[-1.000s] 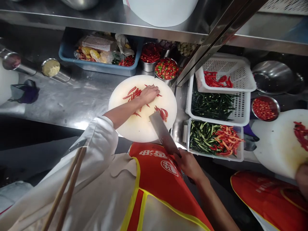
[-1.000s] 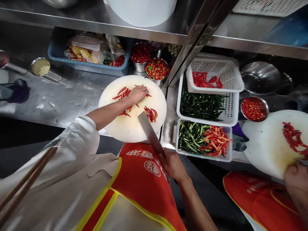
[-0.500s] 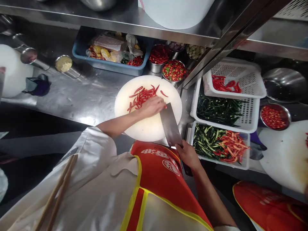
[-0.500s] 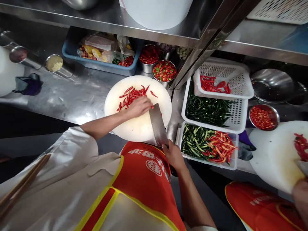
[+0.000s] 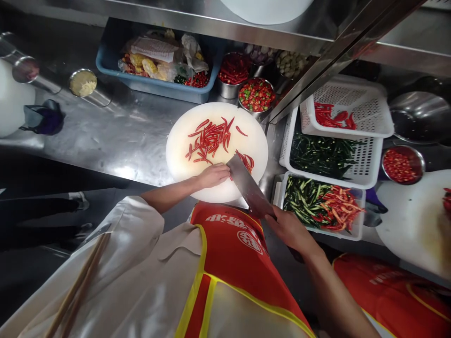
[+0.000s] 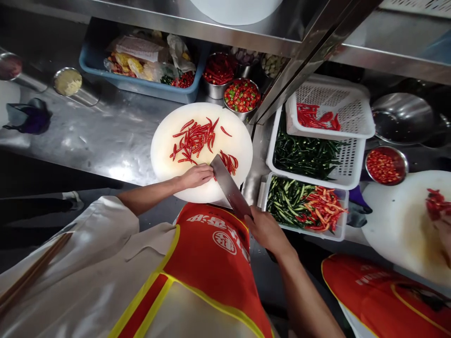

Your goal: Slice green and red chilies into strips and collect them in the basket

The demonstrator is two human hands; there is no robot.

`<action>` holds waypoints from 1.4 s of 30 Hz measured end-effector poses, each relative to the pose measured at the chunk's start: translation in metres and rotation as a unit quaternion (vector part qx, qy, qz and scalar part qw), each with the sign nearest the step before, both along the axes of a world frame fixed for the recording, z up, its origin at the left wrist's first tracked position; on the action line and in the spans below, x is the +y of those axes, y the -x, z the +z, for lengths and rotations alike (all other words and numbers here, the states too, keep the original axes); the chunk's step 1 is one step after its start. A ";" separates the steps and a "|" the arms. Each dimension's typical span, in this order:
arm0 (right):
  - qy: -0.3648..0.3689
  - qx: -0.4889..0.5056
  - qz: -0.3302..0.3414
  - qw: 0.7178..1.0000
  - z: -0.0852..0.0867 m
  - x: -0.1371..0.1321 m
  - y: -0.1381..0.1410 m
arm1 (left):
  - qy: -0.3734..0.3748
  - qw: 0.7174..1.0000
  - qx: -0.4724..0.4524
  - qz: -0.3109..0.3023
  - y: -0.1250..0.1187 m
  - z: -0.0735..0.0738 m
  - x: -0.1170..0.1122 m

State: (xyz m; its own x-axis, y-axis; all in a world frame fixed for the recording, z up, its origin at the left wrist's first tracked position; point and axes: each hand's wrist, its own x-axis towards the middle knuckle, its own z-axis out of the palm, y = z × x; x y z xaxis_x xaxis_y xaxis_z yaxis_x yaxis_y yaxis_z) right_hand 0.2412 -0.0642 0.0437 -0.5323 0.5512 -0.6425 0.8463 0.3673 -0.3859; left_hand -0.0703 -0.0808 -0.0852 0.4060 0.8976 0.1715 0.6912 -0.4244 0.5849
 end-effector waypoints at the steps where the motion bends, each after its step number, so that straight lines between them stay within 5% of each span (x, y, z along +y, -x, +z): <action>1: 0.007 -0.006 0.009 1.000 0.002 0.004 -0.001 | 0.001 1.000 -0.001 -0.001 0.000 0.000 0.000; 11: -0.033 -0.032 0.001 0.999 -0.038 0.006 0.048 | 0.011 1.000 0.015 -0.015 0.008 0.009 0.006; 18: -0.044 -0.042 0.032 0.998 -0.026 -0.002 0.044 | 0.006 1.000 0.009 -0.008 0.010 0.006 0.009; 23: -0.052 -0.002 0.002 0.999 -0.036 0.005 0.064 | -0.003 0.999 0.022 -0.026 0.012 0.001 0.007; 27: -0.018 0.046 -0.038 0.998 -0.039 0.006 0.034 | 0.000 0.999 0.033 -0.018 0.011 0.012 0.008; 32: 0.010 0.091 -0.141 0.986 -0.031 -0.013 -0.009 | -0.037 0.991 0.017 0.125 0.010 0.029 0.069; 37: 0.008 0.104 -0.081 0.991 -0.023 -0.031 -0.009 | 0.022 0.979 0.170 0.109 0.011 0.030 0.164; 39: 0.009 0.107 -0.050 0.993 -0.026 -0.036 -0.004 | 0.037 0.975 0.183 0.118 0.010 0.033 0.179; 42: 0.013 0.103 -0.069 0.992 -0.034 -0.037 0.002 | -0.009 0.982 0.073 0.173 0.008 0.045 0.164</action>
State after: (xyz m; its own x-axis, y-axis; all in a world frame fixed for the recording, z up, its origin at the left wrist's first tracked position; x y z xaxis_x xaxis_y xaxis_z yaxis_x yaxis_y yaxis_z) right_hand 0.2391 -0.1008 0.0093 -0.5737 0.6132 -0.5430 0.7905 0.2410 -0.5630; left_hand -0.0784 0.0835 -0.0403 0.0976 0.9837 0.1508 0.8717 -0.1577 0.4640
